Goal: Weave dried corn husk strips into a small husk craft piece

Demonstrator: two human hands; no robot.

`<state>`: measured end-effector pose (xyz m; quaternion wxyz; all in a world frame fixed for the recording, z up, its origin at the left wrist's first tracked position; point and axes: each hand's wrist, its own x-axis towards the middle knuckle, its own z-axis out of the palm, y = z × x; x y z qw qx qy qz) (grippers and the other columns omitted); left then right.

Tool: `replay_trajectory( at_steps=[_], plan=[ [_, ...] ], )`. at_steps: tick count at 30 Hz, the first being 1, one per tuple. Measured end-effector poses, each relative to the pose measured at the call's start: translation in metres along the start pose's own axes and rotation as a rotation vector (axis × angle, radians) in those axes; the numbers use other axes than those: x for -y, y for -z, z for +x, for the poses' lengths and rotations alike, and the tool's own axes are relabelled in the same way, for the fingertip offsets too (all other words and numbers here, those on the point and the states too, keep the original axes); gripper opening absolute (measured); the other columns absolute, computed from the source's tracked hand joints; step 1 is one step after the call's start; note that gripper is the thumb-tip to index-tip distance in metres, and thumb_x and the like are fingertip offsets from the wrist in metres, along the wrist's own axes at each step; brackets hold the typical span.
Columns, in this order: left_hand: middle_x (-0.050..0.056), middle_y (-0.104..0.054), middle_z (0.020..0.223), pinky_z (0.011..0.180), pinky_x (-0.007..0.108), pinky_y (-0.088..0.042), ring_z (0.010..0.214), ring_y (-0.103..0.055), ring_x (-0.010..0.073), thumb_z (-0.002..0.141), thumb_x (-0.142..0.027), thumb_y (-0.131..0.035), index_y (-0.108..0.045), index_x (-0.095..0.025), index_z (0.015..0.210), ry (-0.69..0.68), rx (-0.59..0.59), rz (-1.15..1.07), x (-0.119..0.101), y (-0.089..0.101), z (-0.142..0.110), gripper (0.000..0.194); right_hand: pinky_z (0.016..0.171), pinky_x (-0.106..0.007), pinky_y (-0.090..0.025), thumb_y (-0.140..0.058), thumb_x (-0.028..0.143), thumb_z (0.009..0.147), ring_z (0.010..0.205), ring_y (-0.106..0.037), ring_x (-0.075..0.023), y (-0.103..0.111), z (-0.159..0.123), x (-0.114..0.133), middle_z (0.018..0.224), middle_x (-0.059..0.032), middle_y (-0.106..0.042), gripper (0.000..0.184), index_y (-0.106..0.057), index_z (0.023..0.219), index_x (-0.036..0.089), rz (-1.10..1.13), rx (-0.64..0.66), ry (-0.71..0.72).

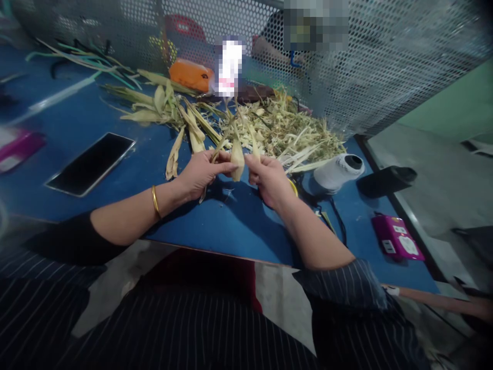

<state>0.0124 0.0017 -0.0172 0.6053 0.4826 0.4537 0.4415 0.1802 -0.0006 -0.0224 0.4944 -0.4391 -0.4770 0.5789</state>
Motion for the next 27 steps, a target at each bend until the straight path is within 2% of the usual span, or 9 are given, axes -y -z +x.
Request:
replay_trajectory(
  at_steps=[5, 10, 15, 20, 23, 27],
  plan=[
    [0.002, -0.063, 0.066, 0.041, 0.02, -0.022, 0.055, -0.05, 0.0073, 0.066, -0.022, -0.078, -0.066, -0.014, 0.074, 0.037, 0.033, 0.001, 0.002, 0.0, 0.0, 0.017, 0.044, -0.024, -0.016, -0.081, 0.032, 0.064, 0.044, -0.025, -0.0033, -0.003, -0.003, -0.005, 0.05, 0.009, -0.04, 0.027, -0.059, 0.067, 0.017, -0.006, -0.023, -0.065],
    [0.003, -0.063, 0.067, 0.041, 0.02, -0.018, 0.062, -0.057, 0.0096, 0.068, -0.033, -0.078, -0.062, -0.015, 0.071, 0.094, 0.062, -0.05, 0.005, 0.002, 0.002, 0.025, 0.046, -0.024, -0.018, -0.08, 0.032, 0.064, 0.047, -0.029, -0.004, -0.005, -0.003, -0.006, 0.051, 0.0081, -0.04, 0.028, -0.057, 0.063, 0.017, -0.123, -0.032, -0.029],
    [0.003, -0.063, 0.064, 0.042, 0.021, -0.016, 0.053, -0.051, 0.0074, 0.068, -0.036, -0.079, -0.06, -0.015, 0.067, 0.11, 0.077, -0.043, 0.009, 0.003, 0.004, 0.029, 0.046, -0.024, -0.017, -0.081, 0.031, 0.061, 0.045, -0.028, -0.0041, -0.008, -0.005, -0.006, 0.049, 0.0085, -0.04, 0.027, -0.058, 0.063, 0.017, -0.096, -0.03, -0.041],
    [0.004, -0.067, 0.067, 0.041, 0.023, -0.016, 0.046, -0.042, 0.0053, 0.072, -0.037, -0.077, -0.063, -0.015, 0.069, 0.049, 0.051, 0.015, 0.01, 0.0, 0.001, 0.027, 0.046, -0.025, -0.014, -0.081, 0.033, 0.062, 0.046, -0.026, -0.0037, -0.01, -0.006, -0.009, 0.049, 0.0083, -0.039, 0.029, -0.056, 0.059, 0.017, -0.052, -0.051, 0.012],
    [0.001, -0.061, 0.061, 0.04, 0.023, -0.018, 0.042, -0.034, 0.0032, 0.074, -0.029, -0.076, -0.061, -0.014, 0.065, 0.04, 0.036, -0.005, 0.008, -0.004, -0.002, 0.023, 0.047, -0.025, -0.014, -0.08, 0.034, 0.063, 0.046, -0.024, -0.0034, -0.012, -0.007, -0.011, 0.049, 0.0085, -0.036, 0.032, -0.053, 0.056, 0.017, -0.042, -0.046, 0.028],
    [-0.003, -0.051, 0.056, 0.038, 0.022, -0.016, 0.041, -0.03, 0.0025, 0.075, -0.027, -0.075, -0.058, -0.015, 0.065, 0.035, 0.085, -0.065, 0.007, -0.003, 0.0, 0.023, 0.046, -0.024, -0.017, -0.077, 0.032, 0.066, 0.045, -0.027, -0.0034, -0.014, -0.008, -0.011, 0.052, 0.0077, -0.043, 0.023, -0.061, 0.067, 0.015, 0.061, 0.061, -0.025]
  ],
)
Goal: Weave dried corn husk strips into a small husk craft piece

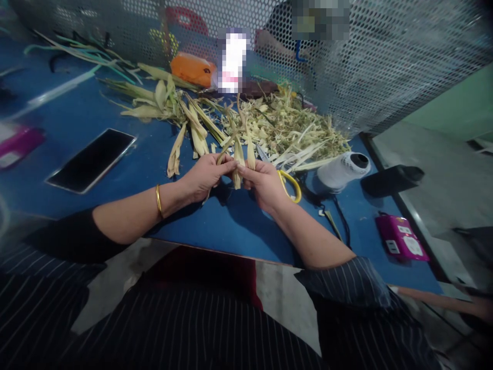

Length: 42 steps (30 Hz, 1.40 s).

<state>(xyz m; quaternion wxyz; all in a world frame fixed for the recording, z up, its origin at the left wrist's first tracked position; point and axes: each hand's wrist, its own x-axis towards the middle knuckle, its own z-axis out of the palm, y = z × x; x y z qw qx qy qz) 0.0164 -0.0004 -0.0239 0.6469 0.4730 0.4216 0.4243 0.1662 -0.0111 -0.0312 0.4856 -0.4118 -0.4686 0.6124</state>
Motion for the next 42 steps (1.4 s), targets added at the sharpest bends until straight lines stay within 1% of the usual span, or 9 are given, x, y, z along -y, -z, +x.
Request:
replay_trajectory(
  at_steps=[3, 9, 18, 23, 27, 30, 36, 39, 42],
  plan=[
    [-0.005, -0.047, 0.057, 0.037, 0.02, -0.019, 0.043, -0.034, 0.003, 0.07, -0.03, -0.08, -0.056, -0.015, 0.066, 0.017, 0.062, -0.043, 0.001, 0.004, 0.003, 0.029, 0.047, -0.023, -0.02, -0.076, 0.03, 0.067, 0.045, -0.026, -0.0032, 0.0, 0.0, -0.001, 0.052, 0.0086, -0.041, 0.021, -0.061, 0.071, 0.016, 0.101, 0.067, -0.025],
    [-0.006, -0.044, 0.058, 0.037, 0.018, -0.02, 0.043, -0.033, 0.0024, 0.068, -0.034, -0.083, -0.057, -0.014, 0.069, 0.014, 0.118, -0.07, 0.002, 0.006, 0.003, 0.033, 0.046, -0.022, -0.021, -0.077, 0.029, 0.067, 0.046, -0.023, -0.003, 0.002, -0.001, -0.004, 0.054, 0.0093, -0.038, 0.022, -0.06, 0.072, 0.016, 0.196, 0.094, -0.069],
    [-0.006, -0.041, 0.056, 0.038, 0.021, -0.019, 0.043, -0.031, 0.0027, 0.065, -0.039, -0.084, -0.056, -0.015, 0.066, 0.019, 0.122, -0.068, -0.001, 0.004, -0.001, 0.037, 0.048, -0.023, -0.027, -0.078, 0.032, 0.065, 0.048, -0.022, -0.0043, 0.001, -0.001, -0.005, 0.057, 0.0089, -0.038, 0.024, -0.06, 0.074, 0.018, 0.21, 0.093, -0.092],
    [-0.004, -0.045, 0.055, 0.039, 0.022, -0.014, 0.044, -0.032, 0.0044, 0.067, -0.041, -0.082, -0.058, -0.017, 0.068, -0.001, 0.068, 0.003, -0.001, 0.007, 0.001, 0.034, 0.049, -0.024, -0.022, -0.078, 0.04, 0.068, 0.05, -0.027, -0.0048, 0.001, -0.002, 0.0, 0.058, 0.0069, -0.042, 0.03, -0.059, 0.073, 0.017, 0.06, 0.084, 0.008],
    [-0.002, -0.05, 0.058, 0.041, 0.023, -0.014, 0.048, -0.035, 0.006, 0.067, -0.039, -0.08, -0.06, -0.017, 0.069, -0.024, 0.012, 0.075, -0.001, 0.01, 0.001, 0.031, 0.049, -0.025, -0.017, -0.078, 0.043, 0.071, 0.05, -0.026, -0.0053, 0.004, -0.001, 0.005, 0.053, 0.0074, -0.037, 0.032, -0.059, 0.069, 0.017, -0.124, 0.036, 0.117],
    [-0.002, -0.05, 0.058, 0.042, 0.023, -0.017, 0.049, -0.037, 0.0063, 0.068, -0.035, -0.08, -0.06, -0.016, 0.068, -0.032, -0.033, 0.113, -0.004, 0.01, 0.001, 0.027, 0.049, -0.026, -0.016, -0.075, 0.043, 0.074, 0.05, -0.026, -0.0056, 0.008, -0.001, 0.007, 0.053, 0.007, -0.035, 0.031, -0.06, 0.069, 0.017, -0.244, 0.03, 0.137],
    [-0.001, -0.056, 0.061, 0.051, 0.023, -0.035, 0.055, -0.046, 0.0083, 0.068, -0.026, -0.077, -0.066, -0.014, 0.072, -0.12, -0.122, 0.201, -0.004, 0.003, 0.0, 0.017, 0.05, -0.025, -0.018, -0.07, 0.034, 0.076, 0.051, -0.027, -0.0056, 0.01, -0.002, 0.009, 0.054, 0.0063, -0.036, 0.024, -0.059, 0.064, 0.016, -0.396, -0.039, 0.139],
    [-0.001, -0.055, 0.06, 0.053, 0.023, -0.037, 0.055, -0.046, 0.0088, 0.069, -0.028, -0.077, -0.065, -0.014, 0.07, -0.147, -0.155, 0.217, 0.003, 0.003, 0.0, 0.018, 0.051, -0.026, -0.019, -0.065, 0.027, 0.078, 0.052, -0.025, -0.0058, 0.007, -0.003, 0.008, 0.054, 0.0066, -0.034, 0.019, -0.057, 0.064, 0.017, -0.442, -0.042, 0.166],
    [-0.001, -0.053, 0.058, 0.05, 0.023, -0.034, 0.054, -0.044, 0.0088, 0.07, -0.032, -0.076, -0.063, -0.016, 0.066, -0.115, -0.159, 0.217, 0.01, 0.003, 0.002, 0.021, 0.052, -0.026, -0.02, -0.062, 0.025, 0.08, 0.053, -0.024, -0.0068, 0.003, -0.004, 0.004, 0.055, 0.0064, -0.032, 0.018, -0.057, 0.064, 0.017, -0.513, -0.056, 0.213]
  ],
)
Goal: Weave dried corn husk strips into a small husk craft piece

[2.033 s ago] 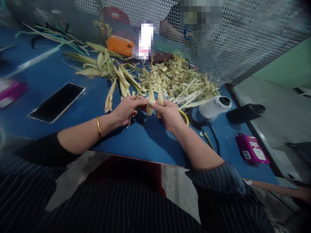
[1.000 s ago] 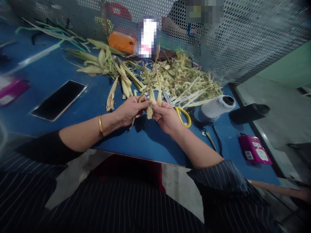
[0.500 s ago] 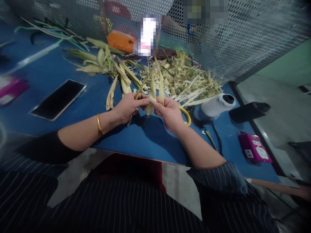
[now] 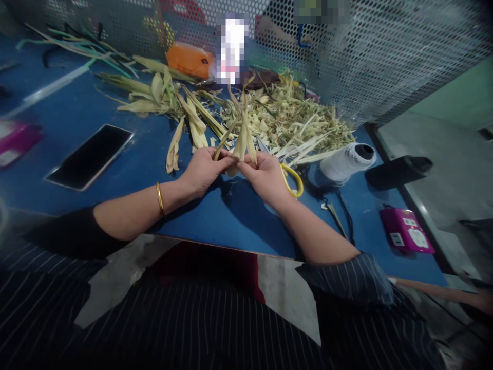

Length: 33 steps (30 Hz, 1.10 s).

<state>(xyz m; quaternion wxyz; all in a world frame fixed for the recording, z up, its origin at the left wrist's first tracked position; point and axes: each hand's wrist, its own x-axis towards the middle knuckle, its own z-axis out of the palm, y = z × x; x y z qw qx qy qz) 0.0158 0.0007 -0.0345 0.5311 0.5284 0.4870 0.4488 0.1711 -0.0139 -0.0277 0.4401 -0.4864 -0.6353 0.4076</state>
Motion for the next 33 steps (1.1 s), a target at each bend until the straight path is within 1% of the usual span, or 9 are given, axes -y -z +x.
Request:
replay_trajectory(
  at_steps=[2, 7, 11, 17, 21, 24, 26, 30, 33],
  plan=[
    [-0.002, -0.052, 0.057, 0.049, 0.023, -0.033, 0.053, -0.042, 0.0087, 0.069, -0.034, -0.077, -0.063, -0.016, 0.065, 0.008, -0.015, -0.007, 0.003, -0.002, 0.001, 0.023, 0.053, -0.026, -0.021, -0.061, 0.024, 0.08, 0.054, -0.025, -0.0076, -0.002, -0.001, -0.002, 0.055, 0.006, -0.032, 0.019, -0.055, 0.063, 0.018, -0.044, -0.025, 0.026],
    [-0.003, -0.051, 0.055, 0.049, 0.023, -0.032, 0.052, -0.041, 0.0085, 0.067, -0.036, -0.079, -0.061, -0.016, 0.067, -0.021, -0.115, 0.027, -0.001, -0.006, 0.0, 0.026, 0.055, -0.026, -0.021, -0.061, 0.027, 0.081, 0.057, -0.027, -0.0094, -0.004, -0.001, -0.004, 0.057, 0.005, -0.032, 0.025, -0.048, 0.061, 0.02, -0.071, -0.058, 0.037],
    [-0.005, -0.047, 0.053, 0.052, 0.023, -0.032, 0.052, -0.038, 0.0083, 0.071, -0.033, -0.076, -0.059, -0.015, 0.065, -0.013, -0.051, 0.091, -0.004, -0.007, -0.003, 0.025, 0.055, -0.026, -0.021, -0.061, 0.027, 0.08, 0.057, -0.028, -0.0097, -0.003, -0.002, -0.006, 0.057, 0.0045, -0.034, 0.025, -0.047, 0.061, 0.021, -0.076, -0.055, 0.034],
    [-0.002, -0.054, 0.064, 0.058, 0.022, -0.037, 0.06, -0.045, 0.0086, 0.075, -0.026, -0.072, -0.06, -0.015, 0.071, -0.076, 0.025, 0.046, 0.0, -0.009, -0.004, 0.017, 0.055, -0.026, -0.022, -0.056, 0.015, 0.076, 0.056, -0.031, -0.009, -0.005, 0.002, -0.014, 0.056, 0.0049, -0.037, 0.024, -0.04, 0.059, 0.02, -0.191, -0.08, 0.074],
    [-0.003, -0.048, 0.059, 0.048, 0.022, -0.031, 0.053, -0.039, 0.0072, 0.075, -0.033, -0.074, -0.06, -0.016, 0.069, -0.001, 0.044, -0.084, 0.0, -0.006, 0.001, 0.023, 0.053, -0.026, -0.022, -0.058, 0.027, 0.082, 0.055, -0.028, -0.0081, -0.003, 0.004, -0.01, 0.057, 0.0057, -0.036, 0.02, -0.05, 0.066, 0.02, -0.028, -0.06, 0.013],
    [-0.003, -0.045, 0.057, 0.04, 0.022, -0.02, 0.048, -0.037, 0.0063, 0.074, -0.035, -0.076, -0.059, -0.017, 0.069, 0.086, 0.08, -0.188, -0.003, -0.002, 0.004, 0.025, 0.051, -0.025, -0.022, -0.062, 0.03, 0.081, 0.052, -0.028, -0.0071, -0.001, 0.005, -0.005, 0.056, 0.0064, -0.038, 0.017, -0.055, 0.071, 0.019, 0.124, -0.034, -0.078],
    [-0.003, -0.045, 0.057, 0.038, 0.021, -0.016, 0.046, -0.036, 0.0056, 0.075, -0.033, -0.076, -0.059, -0.017, 0.07, 0.132, 0.117, -0.24, -0.004, -0.001, 0.005, 0.023, 0.051, -0.025, -0.024, -0.065, 0.029, 0.077, 0.05, -0.029, -0.0063, 0.001, 0.006, -0.004, 0.056, 0.0064, -0.04, 0.017, -0.055, 0.069, 0.018, 0.238, 0.008, -0.112],
    [-0.003, -0.045, 0.059, 0.036, 0.018, -0.017, 0.046, -0.035, 0.0041, 0.076, -0.029, -0.075, -0.058, -0.015, 0.07, 0.183, 0.169, -0.324, -0.007, 0.0, 0.007, 0.022, 0.052, -0.025, -0.028, -0.07, 0.029, 0.071, 0.048, -0.029, -0.0052, 0.004, 0.008, -0.006, 0.057, 0.0073, -0.04, 0.02, -0.054, 0.067, 0.019, 0.501, 0.071, -0.151],
    [-0.001, -0.049, 0.064, 0.035, 0.016, -0.018, 0.048, -0.036, 0.0034, 0.076, -0.028, -0.076, -0.057, -0.014, 0.07, 0.208, 0.175, -0.378, -0.009, 0.002, 0.008, 0.024, 0.052, -0.025, -0.03, -0.07, 0.028, 0.07, 0.047, -0.024, -0.0049, 0.007, 0.009, -0.005, 0.056, 0.0086, -0.035, 0.021, -0.051, 0.067, 0.02, 0.685, 0.119, -0.189]
  ],
)
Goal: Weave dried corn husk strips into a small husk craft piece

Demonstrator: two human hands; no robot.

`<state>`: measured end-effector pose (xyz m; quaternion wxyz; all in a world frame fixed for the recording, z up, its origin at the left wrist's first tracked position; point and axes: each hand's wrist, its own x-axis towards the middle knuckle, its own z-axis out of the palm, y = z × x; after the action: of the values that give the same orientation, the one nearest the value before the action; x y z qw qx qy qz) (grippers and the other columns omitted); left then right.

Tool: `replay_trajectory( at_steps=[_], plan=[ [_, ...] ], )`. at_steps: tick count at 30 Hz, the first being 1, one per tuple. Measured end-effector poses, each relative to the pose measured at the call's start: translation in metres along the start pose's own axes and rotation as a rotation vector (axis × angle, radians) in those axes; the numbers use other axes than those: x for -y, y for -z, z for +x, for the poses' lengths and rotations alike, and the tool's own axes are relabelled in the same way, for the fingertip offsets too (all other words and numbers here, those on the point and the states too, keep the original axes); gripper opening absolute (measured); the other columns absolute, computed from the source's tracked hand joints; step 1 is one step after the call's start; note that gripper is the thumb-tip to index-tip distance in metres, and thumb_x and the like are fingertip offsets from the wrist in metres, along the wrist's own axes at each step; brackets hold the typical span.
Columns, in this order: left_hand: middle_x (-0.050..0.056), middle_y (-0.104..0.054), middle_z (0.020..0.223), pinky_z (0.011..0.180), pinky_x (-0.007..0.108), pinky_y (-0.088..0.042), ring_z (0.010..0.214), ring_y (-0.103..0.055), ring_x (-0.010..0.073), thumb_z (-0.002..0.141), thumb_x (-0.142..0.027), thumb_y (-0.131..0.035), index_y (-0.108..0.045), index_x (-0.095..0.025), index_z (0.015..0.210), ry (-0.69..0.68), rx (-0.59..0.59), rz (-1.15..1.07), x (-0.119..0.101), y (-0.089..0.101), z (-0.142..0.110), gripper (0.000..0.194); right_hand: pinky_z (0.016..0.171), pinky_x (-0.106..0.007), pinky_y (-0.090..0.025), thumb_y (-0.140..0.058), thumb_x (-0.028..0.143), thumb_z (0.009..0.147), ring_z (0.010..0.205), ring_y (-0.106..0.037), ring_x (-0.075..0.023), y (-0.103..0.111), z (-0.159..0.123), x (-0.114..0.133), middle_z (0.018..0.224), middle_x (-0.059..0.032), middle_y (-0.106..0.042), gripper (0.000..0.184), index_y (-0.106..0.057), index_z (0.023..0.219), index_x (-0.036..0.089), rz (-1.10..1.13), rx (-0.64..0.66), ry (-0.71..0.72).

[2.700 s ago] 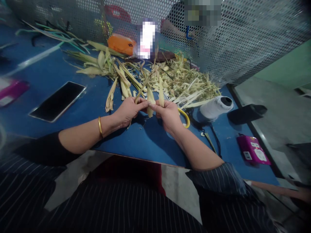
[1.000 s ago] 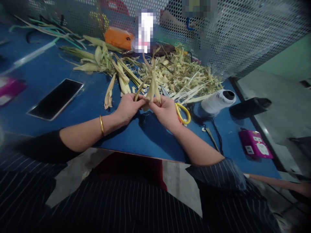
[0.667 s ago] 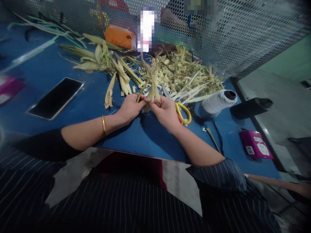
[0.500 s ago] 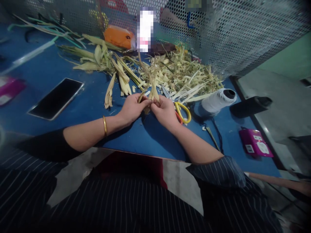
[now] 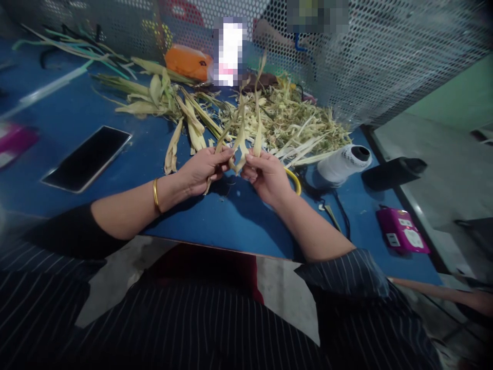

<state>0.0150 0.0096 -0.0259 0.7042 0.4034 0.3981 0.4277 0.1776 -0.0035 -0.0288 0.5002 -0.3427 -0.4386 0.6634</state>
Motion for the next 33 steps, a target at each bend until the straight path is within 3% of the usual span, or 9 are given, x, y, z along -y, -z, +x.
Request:
replay_trajectory(
  at_steps=[4, 8, 13, 17, 21, 27, 30, 33],
  plan=[
    [-0.001, -0.051, 0.068, 0.034, 0.014, -0.018, 0.049, -0.039, 0.0026, 0.073, -0.028, -0.078, -0.055, -0.014, 0.07, -0.016, 0.024, -0.029, -0.003, 0.0, -0.002, 0.027, 0.054, -0.025, -0.035, -0.067, 0.033, 0.073, 0.047, -0.021, -0.0058, 0.002, 0.001, 0.005, 0.057, 0.0086, -0.027, 0.028, -0.043, 0.062, 0.021, 0.09, 0.03, -0.047],
    [-0.003, -0.05, 0.064, 0.037, 0.014, -0.022, 0.047, -0.041, 0.0027, 0.074, -0.03, -0.077, -0.056, -0.016, 0.075, -0.042, 0.044, 0.087, -0.001, -0.001, -0.005, 0.025, 0.051, -0.025, -0.033, -0.07, 0.048, 0.074, 0.046, -0.025, -0.006, 0.003, 0.001, 0.003, 0.055, 0.0088, -0.03, 0.035, -0.049, 0.065, 0.021, -0.061, -0.02, -0.094],
    [-0.005, -0.047, 0.059, 0.041, 0.018, -0.026, 0.046, -0.039, 0.0042, 0.074, -0.037, -0.077, -0.059, -0.017, 0.077, -0.053, 0.084, 0.166, 0.001, 0.0, -0.007, 0.027, 0.047, -0.023, -0.028, -0.077, 0.038, 0.067, 0.045, -0.027, -0.0044, 0.002, 0.001, -0.003, 0.054, 0.0081, -0.039, 0.029, -0.057, 0.069, 0.017, -0.131, -0.027, -0.075],
    [-0.006, -0.04, 0.053, 0.041, 0.022, -0.017, 0.042, -0.03, 0.0044, 0.072, -0.038, -0.078, -0.06, -0.017, 0.071, -0.119, 0.034, 0.207, 0.001, 0.001, -0.004, 0.028, 0.05, -0.024, -0.034, -0.07, 0.033, 0.069, 0.045, -0.025, -0.0053, -0.002, -0.002, 0.005, 0.052, 0.0083, -0.031, 0.034, -0.041, 0.055, 0.021, -0.054, 0.032, -0.061],
    [-0.006, -0.035, 0.051, 0.041, 0.024, -0.014, 0.043, -0.027, 0.0056, 0.075, -0.032, -0.074, -0.056, -0.018, 0.067, -0.151, -0.016, 0.171, 0.001, 0.006, 0.001, 0.024, 0.046, -0.026, -0.028, -0.064, 0.036, 0.07, 0.047, -0.019, -0.0078, 0.006, -0.002, 0.03, 0.054, 0.0076, -0.023, 0.037, -0.032, 0.056, 0.024, 0.029, -0.016, 0.069],
    [-0.007, -0.032, 0.051, 0.04, 0.023, -0.013, 0.041, -0.025, 0.0053, 0.077, -0.027, -0.071, -0.055, -0.018, 0.069, -0.111, -0.034, 0.143, 0.001, 0.009, 0.003, 0.02, 0.051, -0.025, -0.032, -0.048, 0.027, 0.078, 0.045, -0.019, -0.0062, 0.059, 0.005, 0.076, 0.053, 0.0082, -0.018, 0.03, -0.031, 0.054, 0.024, 0.133, -0.14, 0.391],
    [-0.006, -0.035, 0.052, 0.039, 0.021, -0.017, 0.042, -0.028, 0.0045, 0.076, -0.023, -0.07, -0.054, -0.017, 0.069, -0.083, -0.05, 0.104, -0.001, 0.009, 0.003, 0.019, 0.055, -0.026, -0.037, -0.044, 0.024, 0.082, 0.042, -0.027, -0.0053, 0.076, 0.001, 0.094, 0.048, 0.0075, -0.025, 0.029, -0.039, 0.053, 0.024, 0.187, -0.297, 0.471],
    [-0.006, -0.037, 0.052, 0.038, 0.02, -0.014, 0.041, -0.028, 0.0043, 0.077, -0.021, -0.068, -0.052, -0.017, 0.068, -0.043, -0.082, 0.072, -0.003, 0.009, 0.004, 0.019, 0.055, -0.025, -0.043, -0.036, 0.024, 0.089, 0.044, -0.039, -0.0073, 0.079, -0.009, 0.11, 0.047, 0.0047, -0.034, 0.037, -0.039, 0.052, 0.025, 0.281, -0.435, 0.563]
  ],
)
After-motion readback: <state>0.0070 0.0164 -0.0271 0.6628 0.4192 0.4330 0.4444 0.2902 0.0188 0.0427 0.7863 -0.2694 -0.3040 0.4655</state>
